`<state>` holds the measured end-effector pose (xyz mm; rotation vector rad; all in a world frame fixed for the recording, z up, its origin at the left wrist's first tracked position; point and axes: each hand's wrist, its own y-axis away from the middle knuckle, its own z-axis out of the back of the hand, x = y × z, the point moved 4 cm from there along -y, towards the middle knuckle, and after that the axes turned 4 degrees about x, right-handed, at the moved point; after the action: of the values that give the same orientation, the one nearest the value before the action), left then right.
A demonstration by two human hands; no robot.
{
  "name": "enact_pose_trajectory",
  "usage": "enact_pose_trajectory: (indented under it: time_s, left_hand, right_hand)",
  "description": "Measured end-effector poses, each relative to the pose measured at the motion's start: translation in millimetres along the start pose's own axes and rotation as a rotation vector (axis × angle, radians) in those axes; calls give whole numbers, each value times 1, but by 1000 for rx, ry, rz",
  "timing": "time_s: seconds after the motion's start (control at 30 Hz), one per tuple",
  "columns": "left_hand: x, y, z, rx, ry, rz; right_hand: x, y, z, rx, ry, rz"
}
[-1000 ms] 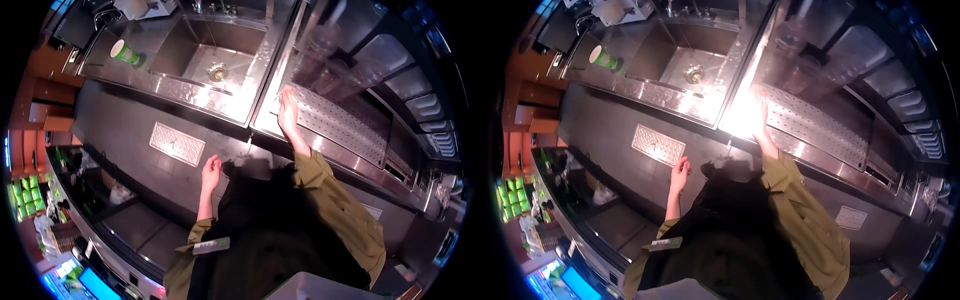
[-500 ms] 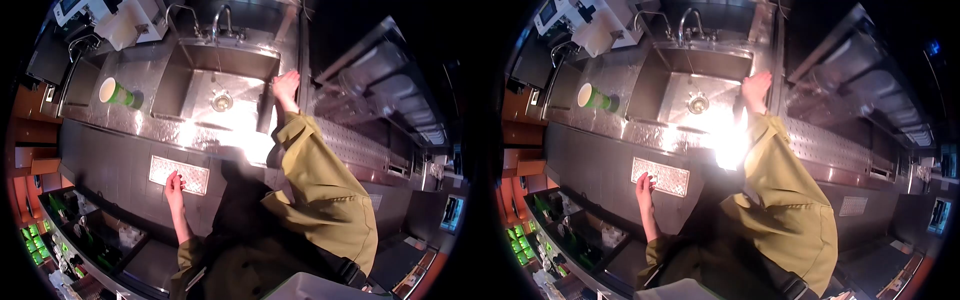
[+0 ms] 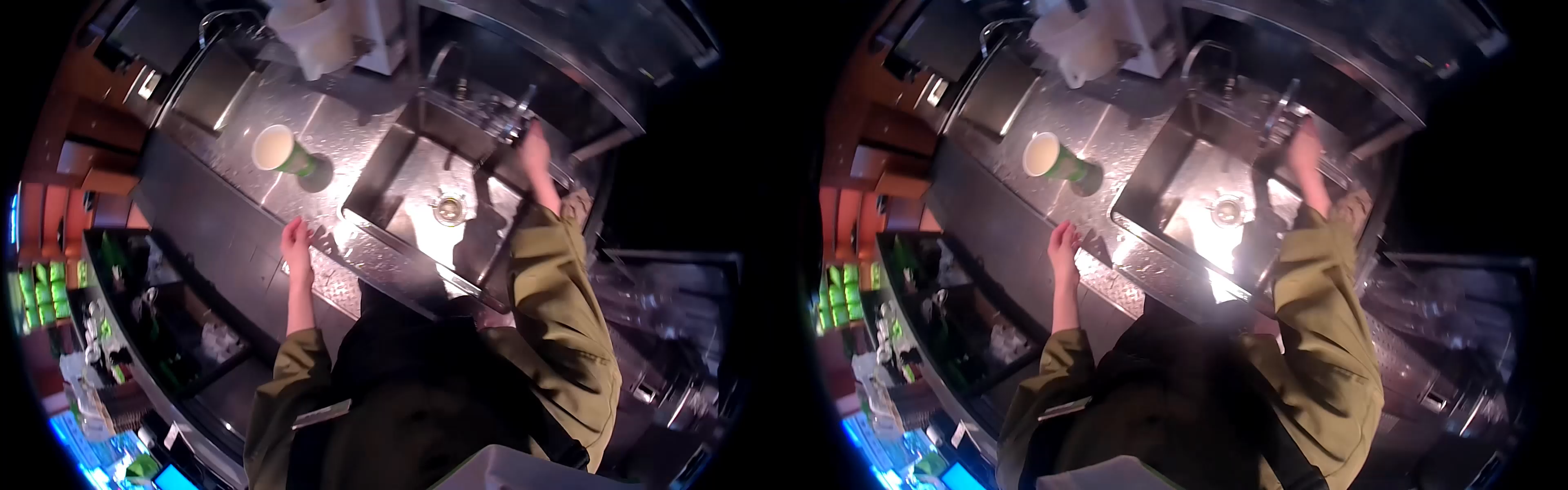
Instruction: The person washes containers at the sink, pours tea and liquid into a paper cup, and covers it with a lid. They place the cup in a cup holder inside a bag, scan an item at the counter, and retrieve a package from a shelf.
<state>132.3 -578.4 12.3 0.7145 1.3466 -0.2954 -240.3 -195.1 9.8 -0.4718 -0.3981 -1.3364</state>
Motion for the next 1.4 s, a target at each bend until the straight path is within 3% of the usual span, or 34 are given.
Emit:
enact_pose_trajectory:
  time_s: [0.03, 0.13, 0.17, 0.2, 0.23, 0.27, 0.3, 0.37, 0.47, 0.5, 0.53, 0.57, 0.6, 0.63, 0.67, 0.7, 0.73, 0.77, 0.8, 0.87, 0.9, 0.93, 0.97, 1.0, 1.07, 1.13, 1.17, 1.2, 1.23, 1.27, 1.3, 1.4]
  left_hand:
    - [0, -9, 0, 23, 5, -16]
    - [-9, -42, 3, 31, -167, -77]
    - [-8, -54, 4, 26, -140, -84]
    - [-9, -68, 8, 3, -77, -102]
    - [-7, -79, 11, -48, -51, -128]
    - [-7, -90, 15, -67, 8, -135]
    - [-9, -98, 17, -71, 5, -134]
    - [-25, -105, 13, -52, -65, -164]
    - [-39, -112, 3, 125, -99, -212]
    - [-42, -115, -1, 207, -89, -210]
    - [-45, -115, -8, 256, -100, -252]
    - [-51, -113, -12, 291, -111, -297]
    - [-51, -115, -14, 333, -158, -365]
    - [-49, -115, -17, 336, -181, -406]
    - [-53, -112, -21, 299, -213, -432]
    - [-56, -109, -22, 265, -244, -454]
    - [-54, -113, -20, 260, -214, -407]
    - [-52, -118, -23, 261, -177, -361]
    - [-75, -112, -32, 239, -123, -467]
    - [-83, -118, -37, 155, -93, -472]
    - [-84, -120, -36, 111, -78, -471]
    - [-87, -123, -35, 126, -65, -476]
    - [-91, -130, -36, 142, -46, -492]
    - [-94, -136, -39, 158, -19, -510]
    - [-98, -145, -34, 116, -7, -563]
    - [-106, -153, -31, 115, 19, -568]
    - [-115, -155, -30, 138, 34, -541]
    - [-122, -158, -28, 161, 43, -514]
    - [-124, -165, -26, 185, -8, -474]
    - [-122, -178, -26, 236, 8, -415]
    - [-115, -190, -23, 282, 26, -351]
    - [-113, -211, -26, 492, 301, -210]
  right_hand:
    - [-14, 2, 2, -63, -109, 57]
    - [-3, 11, 22, -83, 202, 290]
    - [-3, 25, 17, -370, 317, 384]
    - [20, 46, 21, -297, 138, 77]
    - [18, 67, -1, -330, 40, -25]
    - [9, 79, -36, -169, -422, -209]
    - [18, 91, -64, 172, -1008, -533]
    - [33, 103, -110, 276, -2048, -1070]
    - [52, 78, -82, 98, -2051, -871]
    - [37, 67, -69, 81, -1509, -821]
    - [31, 52, -50, -56, -1131, -536]
    - [29, 42, -26, -232, -352, -380]
    - [28, 38, -6, -476, 199, -391]
    - [12, 29, -6, -626, 448, -237]
    - [-20, 15, -16, -497, 161, -261]
    - [-18, 8, -17, -203, -350, -481]
    - [-18, 5, -17, -207, -292, -357]
    - [-50, -2, -40, -124, -282, -440]
    - [-31, 4, -41, -7, -553, -390]
    - [-2, 22, -29, 152, -586, -356]
    - [25, 44, -14, 184, -916, -628]
    - [26, 60, -12, 259, -1314, -654]
    - [24, 83, -18, 454, -1415, -794]
    - [-10, 100, -38, 676, -678, -670]
    - [33, 149, -54, 664, 127, -169]
    - [126, 143, -69, 646, 384, 49]
    - [186, 123, -64, 683, 244, 4]
    - [231, 103, -62, 514, 134, 40]
    - [267, 83, -65, 303, -89, 145]
    - [320, 66, -50, -75, -364, 439]
    - [345, 45, -57, -210, -396, 520]
    - [389, 0, -87, -61, -876, 360]
